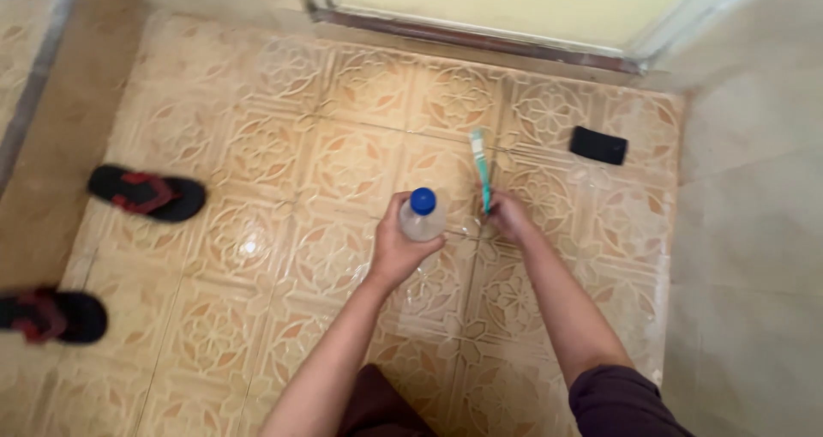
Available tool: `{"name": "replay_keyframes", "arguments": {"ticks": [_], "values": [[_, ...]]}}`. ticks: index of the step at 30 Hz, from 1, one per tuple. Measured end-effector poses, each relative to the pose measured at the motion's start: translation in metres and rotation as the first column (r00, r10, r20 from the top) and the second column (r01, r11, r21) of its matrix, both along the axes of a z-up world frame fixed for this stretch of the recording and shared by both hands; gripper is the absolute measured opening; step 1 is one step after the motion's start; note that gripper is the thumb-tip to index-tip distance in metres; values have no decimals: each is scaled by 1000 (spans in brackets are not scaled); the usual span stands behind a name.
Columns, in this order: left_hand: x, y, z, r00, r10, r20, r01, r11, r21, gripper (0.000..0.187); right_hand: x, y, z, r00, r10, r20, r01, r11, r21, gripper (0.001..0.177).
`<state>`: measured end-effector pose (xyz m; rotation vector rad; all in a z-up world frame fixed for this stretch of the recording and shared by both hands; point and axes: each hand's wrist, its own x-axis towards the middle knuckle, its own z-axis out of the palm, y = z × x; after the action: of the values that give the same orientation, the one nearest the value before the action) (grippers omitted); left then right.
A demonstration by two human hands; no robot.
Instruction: Cleaning the floor and wall grout in a bathroom using a scrub pad and toothbrush.
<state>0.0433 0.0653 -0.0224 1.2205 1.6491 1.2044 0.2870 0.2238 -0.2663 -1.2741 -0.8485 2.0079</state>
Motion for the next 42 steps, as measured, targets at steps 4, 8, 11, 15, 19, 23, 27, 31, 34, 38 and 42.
{"name": "replay_keyframes", "arguments": {"ticks": [4,8,11,15,19,23,27,31,34,38,42], "values": [[-53,-52,6,996,86,-34,-87,996,-5,69,-85,-28,-15,978,112,-178,-128,988,-82,52],[-101,-117,1,973,193,-129,-198,980,-33,70,-170,-70,15,938,334,97,-331,943,-45,37],[-129,-174,8,946,269,-183,-285,956,-69,73,-228,-107,42,813,541,213,-561,827,39,38],[-164,-262,13,915,336,-222,-363,926,-98,71,-293,-156,53,601,651,464,-796,542,271,35],[-189,-368,23,894,415,-171,-438,888,-136,68,-358,-213,76,462,563,685,-876,170,451,31],[-201,-483,20,847,443,-294,-506,840,-194,72,-414,-276,83,44,477,878,-923,-318,219,31],[-208,-598,1,825,480,-299,-553,795,-250,72,-455,-360,100,-318,188,929,-712,-694,-103,25],[-209,-690,-8,740,568,-360,-668,685,-291,74,-487,-440,104,-393,-43,918,-450,-862,-233,26],[-211,-752,-23,671,616,-413,-741,562,-367,76,-497,-504,111,-301,138,944,-622,-778,-85,37],[-209,-817,-38,590,634,-500,-805,418,-421,85,-496,-570,131,-284,220,933,-658,-752,-23,38],[-207,-862,-48,583,653,-483,-772,261,-579,91,-499,-615,129,-297,189,936,-638,-769,-48,38]]}}
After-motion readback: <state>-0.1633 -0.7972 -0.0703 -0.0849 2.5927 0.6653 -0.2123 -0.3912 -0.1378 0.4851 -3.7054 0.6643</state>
